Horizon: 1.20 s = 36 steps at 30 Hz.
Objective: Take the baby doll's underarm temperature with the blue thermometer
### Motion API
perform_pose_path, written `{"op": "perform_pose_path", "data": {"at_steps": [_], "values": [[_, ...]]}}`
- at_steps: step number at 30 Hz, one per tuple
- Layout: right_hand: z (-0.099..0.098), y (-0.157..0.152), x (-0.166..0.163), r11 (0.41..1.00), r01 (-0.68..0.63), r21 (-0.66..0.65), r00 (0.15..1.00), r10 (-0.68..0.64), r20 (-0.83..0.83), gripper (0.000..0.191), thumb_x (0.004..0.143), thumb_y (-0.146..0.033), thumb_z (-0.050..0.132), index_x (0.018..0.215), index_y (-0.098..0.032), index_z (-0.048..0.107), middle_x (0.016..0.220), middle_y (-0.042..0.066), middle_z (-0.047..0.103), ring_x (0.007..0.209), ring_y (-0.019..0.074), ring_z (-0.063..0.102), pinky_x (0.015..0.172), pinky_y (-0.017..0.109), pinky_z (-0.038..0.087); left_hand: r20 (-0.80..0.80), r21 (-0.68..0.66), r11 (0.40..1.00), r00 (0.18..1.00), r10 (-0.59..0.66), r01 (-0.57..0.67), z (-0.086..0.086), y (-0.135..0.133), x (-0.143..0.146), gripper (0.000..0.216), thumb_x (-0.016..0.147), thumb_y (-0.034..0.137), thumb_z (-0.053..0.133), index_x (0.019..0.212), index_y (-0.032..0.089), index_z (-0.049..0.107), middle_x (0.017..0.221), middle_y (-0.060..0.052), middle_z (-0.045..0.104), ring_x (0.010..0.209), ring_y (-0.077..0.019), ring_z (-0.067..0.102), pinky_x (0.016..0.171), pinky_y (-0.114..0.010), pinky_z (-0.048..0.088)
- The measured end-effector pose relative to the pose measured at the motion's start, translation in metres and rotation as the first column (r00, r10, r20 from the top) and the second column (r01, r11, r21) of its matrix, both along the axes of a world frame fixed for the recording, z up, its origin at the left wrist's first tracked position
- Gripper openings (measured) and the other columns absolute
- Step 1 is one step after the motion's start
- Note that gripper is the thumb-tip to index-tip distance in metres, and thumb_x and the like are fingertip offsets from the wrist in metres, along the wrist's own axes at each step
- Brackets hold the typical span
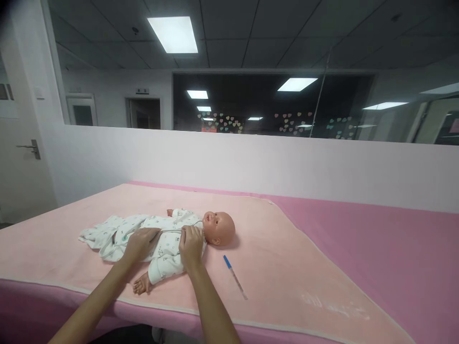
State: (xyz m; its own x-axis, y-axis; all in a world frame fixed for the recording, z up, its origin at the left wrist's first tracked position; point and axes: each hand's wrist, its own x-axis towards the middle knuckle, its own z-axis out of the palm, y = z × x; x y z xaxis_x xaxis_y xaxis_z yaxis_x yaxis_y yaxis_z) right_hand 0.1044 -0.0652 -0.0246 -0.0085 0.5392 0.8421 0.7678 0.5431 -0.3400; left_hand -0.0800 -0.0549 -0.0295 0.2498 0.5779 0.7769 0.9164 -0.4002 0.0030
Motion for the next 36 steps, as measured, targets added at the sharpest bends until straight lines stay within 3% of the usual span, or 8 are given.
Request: {"op": "perform_pose_path", "data": {"at_steps": [7,12,17,19,21,25,33,36], "values": [[0.001,-0.004,0.000,1.000,-0.009,-0.027,1.000,0.009,-0.018,0.018,0.084,-0.014,0.036,0.078,-0.017,0.053,0.073,0.002,0.055,0.072,0.0146,0.046,0.068,0.025,0.031,-0.001,0.081,0.993,0.996,0.091,-0.091,-0.002,-0.006,0.005,0.017,0.078,0.017,0.043,0.068,0.019,0.057,0.065,-0.004,0.064,0.062,-0.0182,0.058,0.056,-0.027,0.036],[-0.001,-0.006,0.001,0.999,0.005,-0.041,0.999,-0.006,-0.034,0.012,0.071,-0.009,0.039,0.066,-0.018,0.045,0.068,0.001,0.049,0.069,0.0145,0.042,0.065,0.026,0.030,0.162,0.132,0.989,0.983,-0.084,0.063,0.029,-0.016,0.011,0.005,0.072,0.016,0.049,0.071,0.018,0.054,0.092,-0.007,0.064,0.090,-0.0232,0.055,0.080,-0.035,0.038],[-0.004,-0.007,0.003,0.999,-0.029,-0.020,0.999,0.029,0.026,0.009,0.062,-0.009,0.041,0.063,-0.018,0.044,0.069,0.001,0.047,0.070,0.0149,0.041,0.067,0.027,0.030,0.462,0.096,0.954,0.836,-0.296,0.285,0.062,0.013,0.040,0.021,0.082,0.030,0.043,0.092,0.018,0.057,0.093,-0.006,0.064,0.091,-0.0197,0.055,0.083,-0.032,0.040],[-0.004,-0.008,0.006,1.000,-0.012,-0.014,1.000,0.012,0.020,0.011,0.062,-0.009,0.041,0.064,-0.018,0.046,0.070,0.001,0.048,0.071,0.0153,0.042,0.069,0.028,0.031,0.428,-0.134,0.872,0.821,-0.378,0.471,0.061,0.030,0.052,0.025,0.078,0.038,0.050,0.089,0.019,0.062,0.093,-0.004,0.065,0.091,-0.0202,0.056,0.084,-0.031,0.040],[-0.003,-0.009,0.009,1.000,0.028,-0.009,1.000,-0.028,-0.004,0.013,0.064,-0.008,0.040,0.066,-0.018,0.049,0.071,0.002,0.049,0.072,0.0157,0.043,0.070,0.028,0.032,0.467,-0.349,0.714,0.773,-0.429,0.607,0.052,0.041,0.059,0.028,0.074,0.042,0.055,0.088,0.020,0.066,0.093,-0.004,0.067,0.091,-0.0209,0.057,0.084,-0.031,0.041],[0.000,-0.010,0.012,0.996,0.086,-0.029,0.996,-0.087,-0.029,0.019,0.074,-0.009,0.039,0.074,-0.018,0.056,0.075,0.003,0.053,0.075,0.0162,0.046,0.072,0.029,0.035,0.619,-0.405,0.570,0.673,-0.405,0.715,0.034,0.048,0.059,0.032,0.069,0.042,0.060,0.089,0.018,0.068,0.095,-0.005,0.068,0.092,-0.0222,0.058,0.083,-0.029,0.041],[0.019,-0.044,0.040,0.977,0.197,-0.076,0.980,-0.197,0.009,0.025,0.081,-0.014,0.038,0.096,-0.016,0.058,0.093,0.007,0.060,0.091,0.0185,0.051,0.079,0.029,0.039,0.830,-0.220,0.640,0.486,-0.274,0.736,0.031,0.053,0.050,0.036,0.074,0.047,0.052,0.079,0.015,0.067,0.069,-0.002,0.062,0.071,-0.0166,0.055,0.067,-0.025,0.040],[0.011,-0.074,0.077,0.835,0.488,-0.252,0.873,-0.462,0.157,0.020,0.079,-0.016,0.045,0.089,-0.015,0.062,0.087,0.009,0.063,0.086,0.0213,0.054,0.074,0.030,0.039,0.887,-0.154,0.635,0.389,-0.249,0.757,0.029,0.055,0.048,0.036,0.071,0.048,0.056,0.077,0.015,0.067,0.072,-0.003,0.062,0.076,-0.0172,0.054,0.069,-0.024,0.040]]}}
